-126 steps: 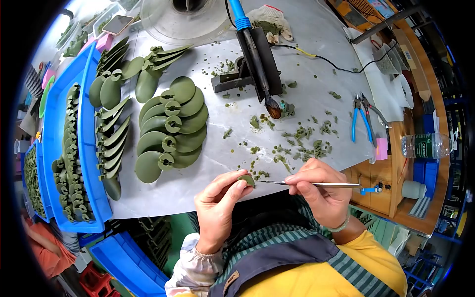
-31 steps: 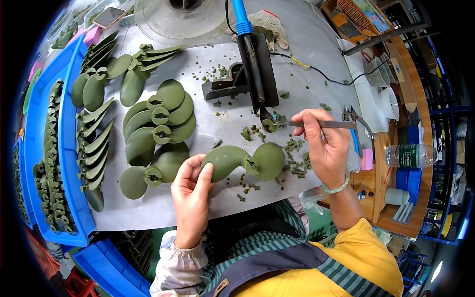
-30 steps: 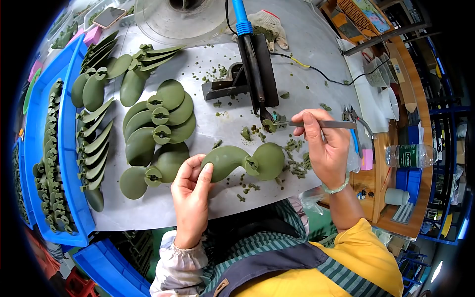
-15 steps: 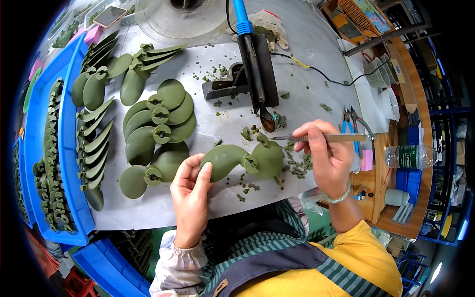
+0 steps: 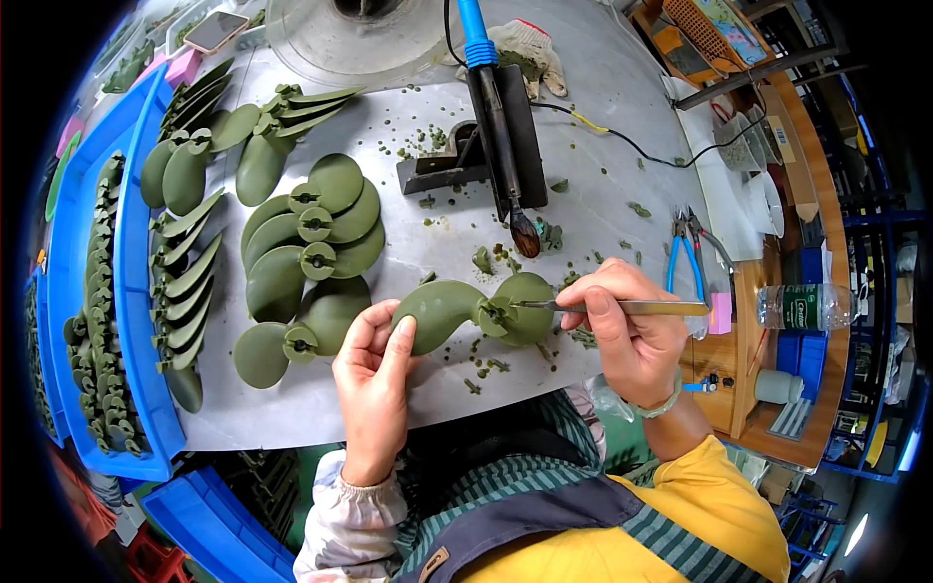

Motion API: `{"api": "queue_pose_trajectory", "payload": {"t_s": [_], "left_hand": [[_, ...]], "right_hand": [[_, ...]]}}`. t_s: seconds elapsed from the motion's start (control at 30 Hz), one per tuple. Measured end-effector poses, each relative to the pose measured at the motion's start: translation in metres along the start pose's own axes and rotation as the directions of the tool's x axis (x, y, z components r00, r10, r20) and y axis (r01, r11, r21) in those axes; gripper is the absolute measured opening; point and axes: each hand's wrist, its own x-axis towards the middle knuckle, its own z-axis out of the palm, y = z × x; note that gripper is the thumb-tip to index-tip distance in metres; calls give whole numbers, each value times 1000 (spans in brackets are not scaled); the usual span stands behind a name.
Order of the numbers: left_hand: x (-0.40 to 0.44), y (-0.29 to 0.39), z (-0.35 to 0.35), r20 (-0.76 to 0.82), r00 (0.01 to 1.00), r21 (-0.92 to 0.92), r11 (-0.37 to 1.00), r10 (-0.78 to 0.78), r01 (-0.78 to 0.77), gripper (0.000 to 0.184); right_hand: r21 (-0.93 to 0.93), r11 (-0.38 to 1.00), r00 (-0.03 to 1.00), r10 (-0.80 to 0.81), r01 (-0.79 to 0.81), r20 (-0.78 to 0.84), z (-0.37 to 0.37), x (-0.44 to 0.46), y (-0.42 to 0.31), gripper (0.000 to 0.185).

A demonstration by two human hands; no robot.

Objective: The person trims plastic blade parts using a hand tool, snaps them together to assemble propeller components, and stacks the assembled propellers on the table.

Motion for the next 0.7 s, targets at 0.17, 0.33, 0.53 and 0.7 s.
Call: {"api": "queue_pose_trajectory", "payload": {"t_s": [0.17,0.33,0.53,0.7], "left_hand": [[0,0,0,5,1000,-4,1000,5,-5,25],[0,0,0,0,1000,4,1000,-4,4,25],[-2,-3,-2,-9,999,14,999,33,-33,25],[-14,-7,-8,38,991,29,991,127,-128,24]], "right_hand": [[4,1000,999,7,-7,-37,4,0,-1,11],[-28,1000,999,-11,10,-36,4,1,0,6],[-86,994,997,69,-65,34,-6,-1,-18,9],[299,906,938,337,-301,-78,-6,-21,-30,7]]}}
